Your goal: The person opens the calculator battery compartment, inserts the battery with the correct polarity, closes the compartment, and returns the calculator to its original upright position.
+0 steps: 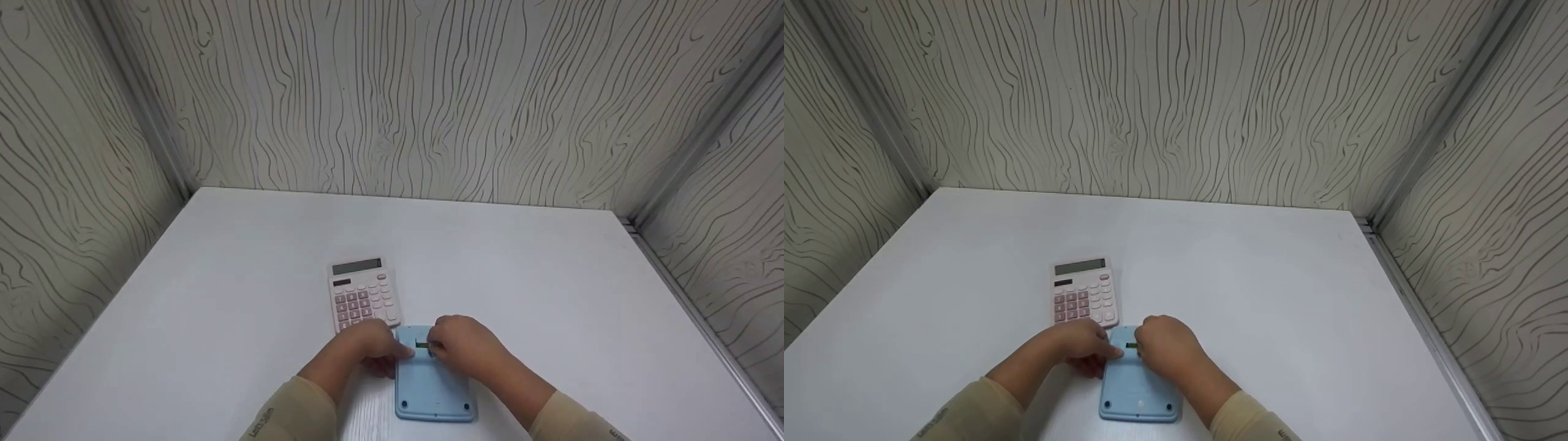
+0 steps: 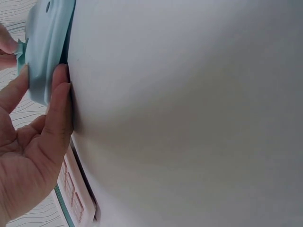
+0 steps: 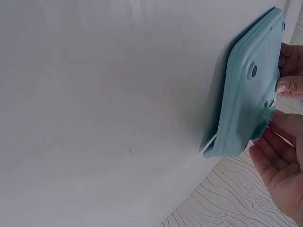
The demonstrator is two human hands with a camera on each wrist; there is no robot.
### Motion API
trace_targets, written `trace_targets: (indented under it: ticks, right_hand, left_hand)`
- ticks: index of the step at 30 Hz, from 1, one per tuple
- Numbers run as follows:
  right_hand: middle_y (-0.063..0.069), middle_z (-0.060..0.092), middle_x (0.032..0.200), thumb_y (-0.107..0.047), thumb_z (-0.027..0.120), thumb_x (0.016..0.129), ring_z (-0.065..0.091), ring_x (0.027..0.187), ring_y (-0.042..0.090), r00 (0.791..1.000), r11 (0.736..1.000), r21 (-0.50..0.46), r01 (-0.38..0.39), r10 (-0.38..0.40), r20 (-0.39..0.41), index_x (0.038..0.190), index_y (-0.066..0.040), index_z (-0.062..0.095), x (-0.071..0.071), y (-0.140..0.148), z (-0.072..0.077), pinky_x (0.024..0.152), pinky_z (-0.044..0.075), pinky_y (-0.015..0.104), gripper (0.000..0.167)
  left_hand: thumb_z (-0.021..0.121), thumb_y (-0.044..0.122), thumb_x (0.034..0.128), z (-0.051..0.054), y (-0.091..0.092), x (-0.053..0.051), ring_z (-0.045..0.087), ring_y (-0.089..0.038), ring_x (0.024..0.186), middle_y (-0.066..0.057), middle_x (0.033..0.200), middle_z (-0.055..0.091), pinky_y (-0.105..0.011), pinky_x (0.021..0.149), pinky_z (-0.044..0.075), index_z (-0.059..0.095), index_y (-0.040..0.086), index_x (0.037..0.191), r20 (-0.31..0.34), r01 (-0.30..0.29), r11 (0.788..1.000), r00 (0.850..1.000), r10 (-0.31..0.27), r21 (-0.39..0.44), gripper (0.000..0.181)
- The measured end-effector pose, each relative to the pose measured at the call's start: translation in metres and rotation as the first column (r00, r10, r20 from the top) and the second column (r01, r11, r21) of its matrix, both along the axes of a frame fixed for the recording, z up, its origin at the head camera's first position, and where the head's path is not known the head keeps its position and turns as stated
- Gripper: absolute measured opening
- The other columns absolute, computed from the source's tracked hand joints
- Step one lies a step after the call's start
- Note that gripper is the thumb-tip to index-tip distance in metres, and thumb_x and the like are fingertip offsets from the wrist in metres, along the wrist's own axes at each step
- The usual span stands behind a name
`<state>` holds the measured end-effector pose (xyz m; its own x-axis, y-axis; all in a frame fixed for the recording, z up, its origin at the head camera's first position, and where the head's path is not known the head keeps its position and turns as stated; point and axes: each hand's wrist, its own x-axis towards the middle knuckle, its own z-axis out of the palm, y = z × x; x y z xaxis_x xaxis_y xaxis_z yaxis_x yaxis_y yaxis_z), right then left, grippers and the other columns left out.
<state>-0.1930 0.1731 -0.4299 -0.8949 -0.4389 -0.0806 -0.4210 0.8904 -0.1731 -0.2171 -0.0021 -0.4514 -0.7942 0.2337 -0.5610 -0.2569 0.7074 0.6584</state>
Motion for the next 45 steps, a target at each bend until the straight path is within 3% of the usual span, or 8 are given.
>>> trace_targets:
  ticks: [7, 17, 36, 45]
  right_hand:
    - [-0.008, 0.059, 0.076, -0.018, 0.068, 0.080, 0.052, 0.067, 0.006, 1.000, 0.999, 0.030, -0.022, 0.023, -0.014, 0.088, -0.015, 0.070, 0.0019, 0.0006, -0.0043, 0.070, 0.051, 0.028, 0.008]
    - [-0.007, 0.059, 0.080, -0.020, 0.069, 0.079, 0.058, 0.076, 0.009, 1.000, 0.999, 0.036, -0.018, 0.019, -0.012, 0.088, -0.016, 0.070, 0.0019, -0.0001, -0.0081, 0.073, 0.052, 0.028, 0.010]
    - [-0.008, 0.050, 0.072, -0.016, 0.068, 0.081, 0.043, 0.063, 0.006, 0.998, 1.000, 0.003, -0.030, 0.031, -0.063, 0.084, -0.014, 0.071, 0.0005, 0.0006, -0.0098, 0.061, 0.047, 0.023, 0.004]
    - [-0.009, 0.051, 0.074, -0.017, 0.065, 0.083, 0.045, 0.064, 0.006, 1.000, 1.000, -0.002, -0.005, 0.005, -0.010, 0.086, -0.016, 0.071, -0.0008, 0.0016, -0.0103, 0.062, 0.047, 0.023, 0.007]
  left_hand:
    - [0.072, 0.032, 0.0766, -0.0004, -0.0002, 0.0015, 0.064, -0.021, 0.057, -0.008, 0.063, 0.066, -0.031, 0.054, 0.051, 0.068, 0.007, 0.071, -0.026, 0.015, 1.000, 1.000, -0.015, -0.005, 0.026]
    - [0.072, 0.032, 0.0761, -0.0023, -0.0003, -0.0009, 0.064, -0.021, 0.058, -0.009, 0.064, 0.066, -0.030, 0.054, 0.051, 0.067, 0.005, 0.074, -0.008, 0.005, 1.000, 1.000, -0.005, 0.004, 0.028]
    - [0.072, 0.031, 0.0768, -0.0013, 0.0001, -0.0006, 0.065, -0.023, 0.059, -0.011, 0.065, 0.066, -0.032, 0.057, 0.053, 0.066, 0.004, 0.073, 0.003, 0.005, 1.000, 1.000, -0.005, 0.016, 0.029]
    - [0.073, 0.033, 0.0756, -0.0023, 0.0001, -0.0006, 0.065, -0.022, 0.059, -0.010, 0.066, 0.066, -0.032, 0.056, 0.052, 0.067, 0.005, 0.072, 0.009, -0.003, 1.000, 1.000, 0.003, 0.014, 0.028]
